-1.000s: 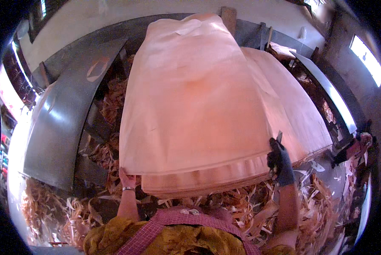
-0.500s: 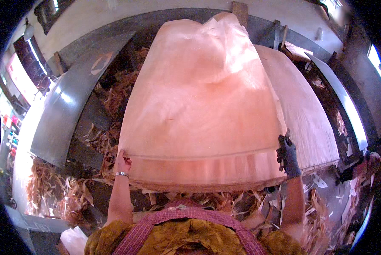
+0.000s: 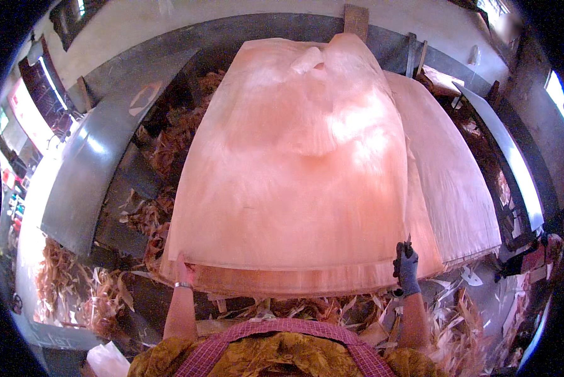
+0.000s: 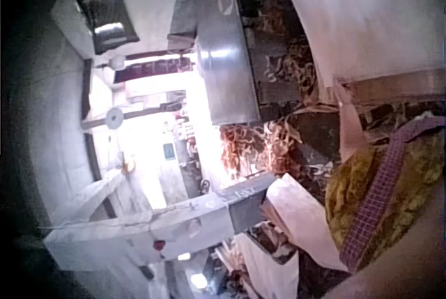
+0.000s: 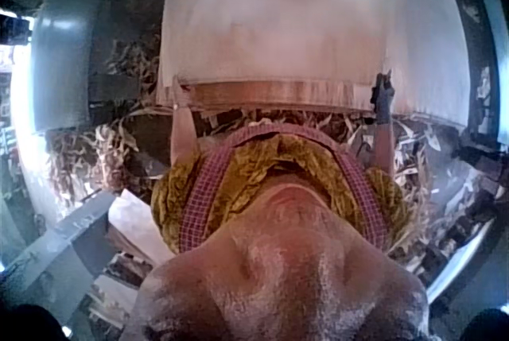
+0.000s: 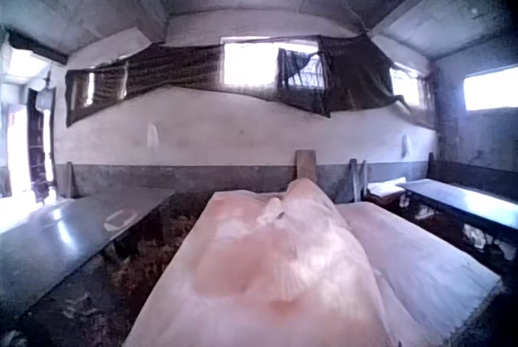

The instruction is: The person cuts a piece of wood veneer using a utility knife, uses a measuring tape to check the dimensions, and moves veneer sheets between stacks on the worktable.

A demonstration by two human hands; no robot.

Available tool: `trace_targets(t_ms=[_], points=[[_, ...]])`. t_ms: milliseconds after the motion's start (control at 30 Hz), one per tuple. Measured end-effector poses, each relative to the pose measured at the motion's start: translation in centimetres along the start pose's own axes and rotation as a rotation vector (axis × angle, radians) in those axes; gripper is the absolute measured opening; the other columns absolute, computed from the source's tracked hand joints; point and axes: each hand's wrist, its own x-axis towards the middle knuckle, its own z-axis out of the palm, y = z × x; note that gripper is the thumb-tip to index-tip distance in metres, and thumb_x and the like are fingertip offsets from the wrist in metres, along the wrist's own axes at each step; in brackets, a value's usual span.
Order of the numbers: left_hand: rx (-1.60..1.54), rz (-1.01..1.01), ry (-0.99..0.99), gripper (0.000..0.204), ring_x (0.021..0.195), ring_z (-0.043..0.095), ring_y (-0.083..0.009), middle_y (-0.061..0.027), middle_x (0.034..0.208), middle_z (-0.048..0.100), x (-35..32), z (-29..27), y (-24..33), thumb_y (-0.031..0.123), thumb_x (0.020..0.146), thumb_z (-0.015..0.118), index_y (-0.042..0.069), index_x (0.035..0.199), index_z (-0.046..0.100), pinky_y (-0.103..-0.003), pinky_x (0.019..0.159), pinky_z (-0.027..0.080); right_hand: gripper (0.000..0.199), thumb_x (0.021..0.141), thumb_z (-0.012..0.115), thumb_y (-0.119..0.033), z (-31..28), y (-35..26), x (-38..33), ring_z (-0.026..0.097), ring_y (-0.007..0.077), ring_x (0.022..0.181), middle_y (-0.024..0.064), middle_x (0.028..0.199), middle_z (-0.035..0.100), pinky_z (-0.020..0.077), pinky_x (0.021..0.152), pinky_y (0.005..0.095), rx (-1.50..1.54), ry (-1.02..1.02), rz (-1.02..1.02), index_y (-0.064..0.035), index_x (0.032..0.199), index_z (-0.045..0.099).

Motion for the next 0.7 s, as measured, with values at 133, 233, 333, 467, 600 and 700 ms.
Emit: trace_targets(t_ms=[133,233,333,467,600,700], points=[[0.059,0.017,0.009,0.026,0.049,0.048,-0.0119,0.0004,0.065,0.056,0.7,-0.2,-0.4,0.038,0.088,0.066,0.014,0.085,0.058,-0.023,0.037,0.037,0.033,0.091,0.062,-0.042,1.1,1.5,0.4,0.039,0.0103,0.032,-0.0014,0.048,0.044,0.0288,0.029,0.0272,-0.025,0.042,0.031,-0.0156,0.075,0.051],[0.128,0.038,0.002,0.025,0.051,0.050,-0.0126,-0.0004,0.068,0.057,1.4,-1.2,-1.2,0.037,0.086,0.068,0.014,0.086,0.058,-0.025,0.039,0.040,0.028,0.093,0.061,-0.037,1.8,4.5,0.9,0.039,0.0097,0.034,-0.0003,0.049,0.046,0.0294,0.031,0.0275,-0.036,0.066,0.022,-0.0136,0.079,0.056],[0.033,-0.076,0.086,0.025,0.052,0.050,-0.0145,-0.0013,0.067,0.056,1.0,-1.0,-2.2,0.036,0.085,0.069,0.013,0.086,0.058,-0.027,0.040,0.043,0.026,0.094,0.061,-0.035,1.2,8.7,1.5,0.040,0.0093,0.037,-0.0002,0.050,0.046,0.0311,0.035,0.0281,-0.146,0.054,-0.019,-0.0109,0.084,0.059],[0.042,0.022,0.109,0.026,0.059,0.053,-0.0178,-0.0047,0.076,0.056,1.7,-4.2,-2.6,0.035,0.085,0.068,0.011,0.091,0.058,-0.030,0.045,0.048,0.029,0.094,0.061,-0.035,3.0,13.2,3.1,0.042,0.0091,0.043,0.0001,0.055,0.048,0.0342,0.039,0.0289,-0.283,0.043,-0.130,-0.0063,0.091,0.062],[0.030,-0.021,0.152,0.030,0.069,0.055,-0.0206,-0.0061,0.090,0.056,2.5,-2.8,-5.8,0.036,0.087,0.066,0.011,0.100,0.056,-0.033,0.051,0.052,0.035,0.094,0.058,-0.037,0.9,20.8,5.1,0.051,0.0196,0.047,0.0119,0.060,0.054,0.0412,0.046,0.0361,-0.552,0.238,-0.353,-0.0021,0.094,0.062],[-0.010,0.043,0.129,0.031,0.074,0.056,-0.0219,-0.0059,0.098,0.055,4.9,-3.5,-4.3,0.036,0.090,0.062,0.011,0.106,0.055,-0.033,0.054,0.055,0.040,0.094,0.057,-0.039,4.6,18.6,5.1,0.061,0.0333,0.063,0.0208,0.072,0.062,0.0465,0.059,0.0437,-0.626,0.240,-0.412,0.0007,0.098,0.062]])
